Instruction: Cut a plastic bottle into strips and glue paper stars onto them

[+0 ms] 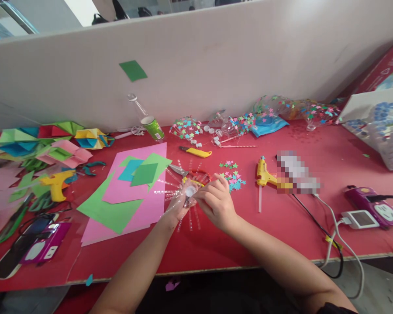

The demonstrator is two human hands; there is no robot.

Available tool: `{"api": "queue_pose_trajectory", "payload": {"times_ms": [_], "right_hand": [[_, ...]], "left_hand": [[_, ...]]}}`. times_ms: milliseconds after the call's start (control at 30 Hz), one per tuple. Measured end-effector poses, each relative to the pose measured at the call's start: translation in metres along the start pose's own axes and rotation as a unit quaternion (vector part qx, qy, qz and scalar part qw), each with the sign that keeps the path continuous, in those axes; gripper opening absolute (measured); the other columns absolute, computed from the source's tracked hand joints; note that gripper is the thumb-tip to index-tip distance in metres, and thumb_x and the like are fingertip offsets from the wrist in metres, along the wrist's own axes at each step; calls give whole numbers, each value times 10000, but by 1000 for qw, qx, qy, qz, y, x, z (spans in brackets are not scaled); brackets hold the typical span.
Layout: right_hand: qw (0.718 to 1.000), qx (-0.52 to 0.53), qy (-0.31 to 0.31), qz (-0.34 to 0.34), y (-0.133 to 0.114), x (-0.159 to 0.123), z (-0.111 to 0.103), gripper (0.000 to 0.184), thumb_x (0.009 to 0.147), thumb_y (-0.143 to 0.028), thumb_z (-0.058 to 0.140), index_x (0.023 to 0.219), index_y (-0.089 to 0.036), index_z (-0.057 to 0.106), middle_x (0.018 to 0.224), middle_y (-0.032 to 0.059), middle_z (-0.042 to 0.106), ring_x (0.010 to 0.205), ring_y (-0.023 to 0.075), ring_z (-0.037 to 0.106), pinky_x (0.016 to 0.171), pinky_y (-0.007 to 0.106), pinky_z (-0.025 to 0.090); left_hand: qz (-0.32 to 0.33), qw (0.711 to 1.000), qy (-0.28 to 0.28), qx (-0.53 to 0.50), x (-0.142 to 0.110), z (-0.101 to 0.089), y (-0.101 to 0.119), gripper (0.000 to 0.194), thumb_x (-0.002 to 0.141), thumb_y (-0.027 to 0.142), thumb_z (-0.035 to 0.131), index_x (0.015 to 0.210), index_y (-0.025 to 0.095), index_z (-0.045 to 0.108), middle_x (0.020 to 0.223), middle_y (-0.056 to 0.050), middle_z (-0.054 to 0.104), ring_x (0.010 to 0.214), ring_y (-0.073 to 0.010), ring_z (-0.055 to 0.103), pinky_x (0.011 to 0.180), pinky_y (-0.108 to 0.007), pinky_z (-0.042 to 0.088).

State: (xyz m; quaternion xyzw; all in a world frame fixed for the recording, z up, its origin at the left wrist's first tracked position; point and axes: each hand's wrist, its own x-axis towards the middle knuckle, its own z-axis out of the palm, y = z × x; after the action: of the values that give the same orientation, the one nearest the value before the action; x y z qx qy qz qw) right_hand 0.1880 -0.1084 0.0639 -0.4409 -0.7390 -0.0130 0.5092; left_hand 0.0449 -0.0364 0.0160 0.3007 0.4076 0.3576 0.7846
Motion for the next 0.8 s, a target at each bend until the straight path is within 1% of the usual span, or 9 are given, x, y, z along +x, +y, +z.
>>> {"api": "queue_pose_trajectory", "payload": {"times_ms": [167, 367, 533, 667, 800], "right_hand": [[1000, -8, 0, -12, -1, 0, 1, 178, 906, -99, 551, 949, -255, 624, 804, -4, 713, 748, 162, 607, 1017, 472, 420], [1000, 21, -2, -7, -1, -1, 1, 183, 904, -97, 556, 987, -244, 627, 837, 18, 711, 781, 171, 620, 1011, 471, 447], [999, 40, -4, 13, -1, -1, 3, 182, 897, -93, 578, 1014, -223, 629, 839, 29, 705, 777, 166, 623, 1033, 480, 429], [999, 41, 0, 24, -1, -1, 3, 191, 908, -113, 581, 1015, -252, 655, 844, 14, 708, 779, 162, 628, 1036, 474, 416], [999, 26, 4, 23, 0, 0, 2, 190, 902, -111, 594, 969, -270, 674, 827, 6, 692, 791, 167, 618, 1043, 486, 391]], "left_hand": [[1, 1000, -3, -3, 1, 0, 0, 489, 739, 610, 686, 666, 159, 511, 476, 63, 428, 363, -27, 316, 372, -179, 176], [-2, 1000, 11, -9, 1, 2, 1, 495, 742, 607, 684, 651, 156, 501, 469, 68, 414, 351, -20, 298, 366, -182, 154], [-4, 1000, 5, -20, 3, -1, 0, 478, 729, 580, 711, 650, 153, 509, 450, 74, 400, 350, -20, 303, 365, -171, 150], [-5, 1000, 0, -16, 2, -1, 1, 468, 740, 570, 703, 641, 153, 516, 423, 84, 353, 342, -22, 296, 364, -168, 153], [1, 1000, 3, -13, 1, 1, 2, 463, 742, 563, 703, 640, 152, 516, 440, 81, 375, 343, -12, 272, 373, -171, 163]]}}
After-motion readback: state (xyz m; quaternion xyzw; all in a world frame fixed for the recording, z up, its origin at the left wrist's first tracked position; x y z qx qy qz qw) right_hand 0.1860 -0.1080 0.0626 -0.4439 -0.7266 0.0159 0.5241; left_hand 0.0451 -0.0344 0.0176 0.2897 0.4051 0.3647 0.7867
